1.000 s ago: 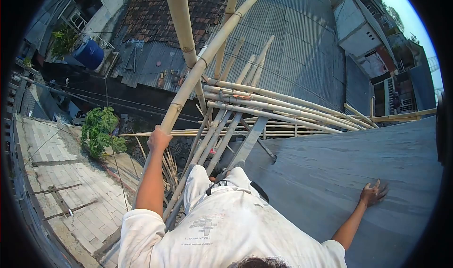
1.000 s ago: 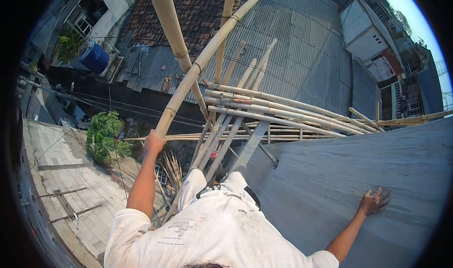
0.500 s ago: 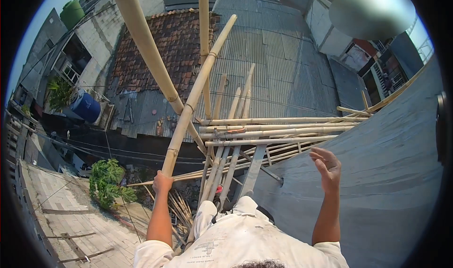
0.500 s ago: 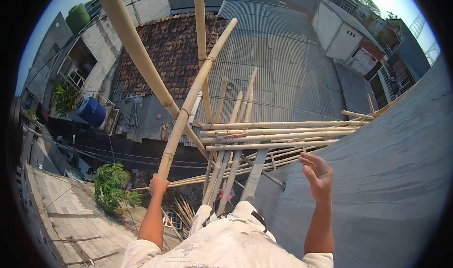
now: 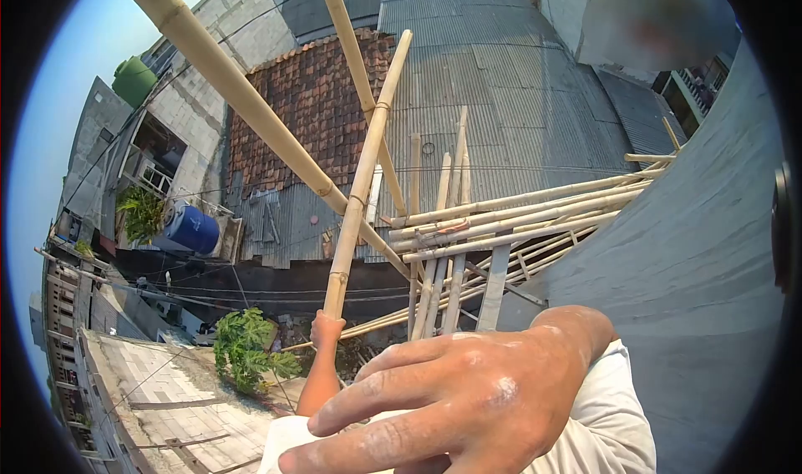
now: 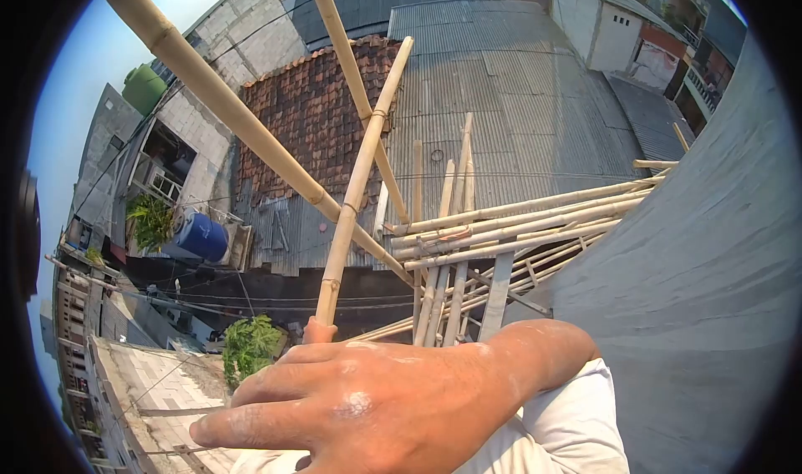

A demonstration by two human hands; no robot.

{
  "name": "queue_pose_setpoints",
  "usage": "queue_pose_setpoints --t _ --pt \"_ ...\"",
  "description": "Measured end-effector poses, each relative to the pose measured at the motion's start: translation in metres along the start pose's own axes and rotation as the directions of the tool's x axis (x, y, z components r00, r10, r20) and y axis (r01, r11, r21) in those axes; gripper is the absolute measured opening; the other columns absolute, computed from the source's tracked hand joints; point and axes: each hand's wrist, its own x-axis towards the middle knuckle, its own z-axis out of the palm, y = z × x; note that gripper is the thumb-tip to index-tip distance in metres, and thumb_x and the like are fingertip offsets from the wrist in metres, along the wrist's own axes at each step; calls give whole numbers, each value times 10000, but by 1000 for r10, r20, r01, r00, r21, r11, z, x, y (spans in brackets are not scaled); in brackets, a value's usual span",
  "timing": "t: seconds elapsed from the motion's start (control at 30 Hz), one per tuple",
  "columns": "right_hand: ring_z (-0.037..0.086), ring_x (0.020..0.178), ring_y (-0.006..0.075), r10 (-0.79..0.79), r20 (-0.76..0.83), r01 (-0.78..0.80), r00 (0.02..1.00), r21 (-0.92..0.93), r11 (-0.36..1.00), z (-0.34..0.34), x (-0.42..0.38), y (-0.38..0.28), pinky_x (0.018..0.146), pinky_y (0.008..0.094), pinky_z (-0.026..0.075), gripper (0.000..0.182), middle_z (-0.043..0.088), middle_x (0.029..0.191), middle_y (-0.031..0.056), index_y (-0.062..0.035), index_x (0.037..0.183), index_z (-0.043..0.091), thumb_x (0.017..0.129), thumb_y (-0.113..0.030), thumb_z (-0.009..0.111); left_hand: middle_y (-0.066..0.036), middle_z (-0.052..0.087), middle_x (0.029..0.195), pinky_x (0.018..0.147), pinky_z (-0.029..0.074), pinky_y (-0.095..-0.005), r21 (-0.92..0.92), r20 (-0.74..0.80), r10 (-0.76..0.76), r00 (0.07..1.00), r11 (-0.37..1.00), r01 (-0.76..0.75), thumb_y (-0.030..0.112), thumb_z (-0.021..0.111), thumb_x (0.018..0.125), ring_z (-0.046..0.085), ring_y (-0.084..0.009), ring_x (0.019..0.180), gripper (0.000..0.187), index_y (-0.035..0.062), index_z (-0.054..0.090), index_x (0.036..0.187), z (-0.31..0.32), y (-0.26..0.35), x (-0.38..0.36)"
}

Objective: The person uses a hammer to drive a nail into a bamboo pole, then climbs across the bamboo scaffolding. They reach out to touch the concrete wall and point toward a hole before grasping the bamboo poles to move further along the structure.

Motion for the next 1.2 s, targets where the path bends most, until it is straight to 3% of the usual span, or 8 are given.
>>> queue_pose_setpoints --t 0.1,0.13,0.27,0.4,0.6,0.73,0.87,1.2 --pt "625 989 372 7 28 -7 1000 -14 1000 -7 -24 2 794 433 531 334 582 1251 230 -156 1224 658 905 -179 560 -188 687 1046 843 541 -473 19 -1 3 1000 1000 -3 295 751 660 668 -364 988 532 73 578 1111 -14 13 -10" --pt "660 1013 393 336 30 -335 941 182 924 -7 -24 -15 755 431 571 295 572 1285 278 -80 1077 692 784 -62 720 -193 685 1044 844 540 -479 22 -6 16 1000 1000 -16 295 752 663 667 -368 986 527 66 578 1105 -16 14 -13" --pt "677 960 396 538 51 -525 842 309 793 3 -42 -17 722 425 578 231 636 1189 261 -74 1005 709 776 -70 733 -197 679 1069 858 532 -481 48 3 -8 1000 999 7 332 741 689 658 -368 1009 524 77 581 1117 -16 19 -12" --pt "635 966 337 442 -187 -400 877 222 889 48 -64 -18 690 392 553 330 598 1186 236 -89 1206 647 902 -176 554 -189 679 1081 860 530 -488 76 46 7 999 997 -10 353 746 703 653 -365 1027 532 84 577 1129 -6 13 -4" --pt "659 973 301 650 171 -663 740 347 663 5 -101 -9 730 408 521 381 611 1244 173 -184 1169 716 796 -110 704 -183 670 1112 880 524 -485 47 85 -28 996 999 24 364 741 749 644 -364 1050 505 98 569 1143 -18 15 -7" --pt "619 1066 327 905 353 -955 236 -88 283 -9 -167 -2 864 399 495 419 609 1271 151 -226 1179 707 774 -118 716 -162 683 1085 887 526 -478 27 96 -36 995 999 34 366 747 751 653 -348 1048 491 102 565 1124 -19 13 -7" --pt "561 1177 326 943 100 -571 -317 -814 -106 0 -261 -25 952 421 477 466 577 1336 100 -210 1222 670 770 -128 745 -177 685 1066 888 526 -477 -42 93 -29 995 999 33 300 738 746 656 -351 1040 461 93 557 1116 -23 12 -9" --pt "659 1072 300 631 -66 -558 -773 -405 -725 -44 -429 -145 886 376 522 523 616 1272 178 -87 1304 592 799 -148 712 -185 670 1095 910 513 -482 -128 114 -13 993 991 28 294 732 732 645 -365 1053 502 97 535 1148 -12 4 -3"
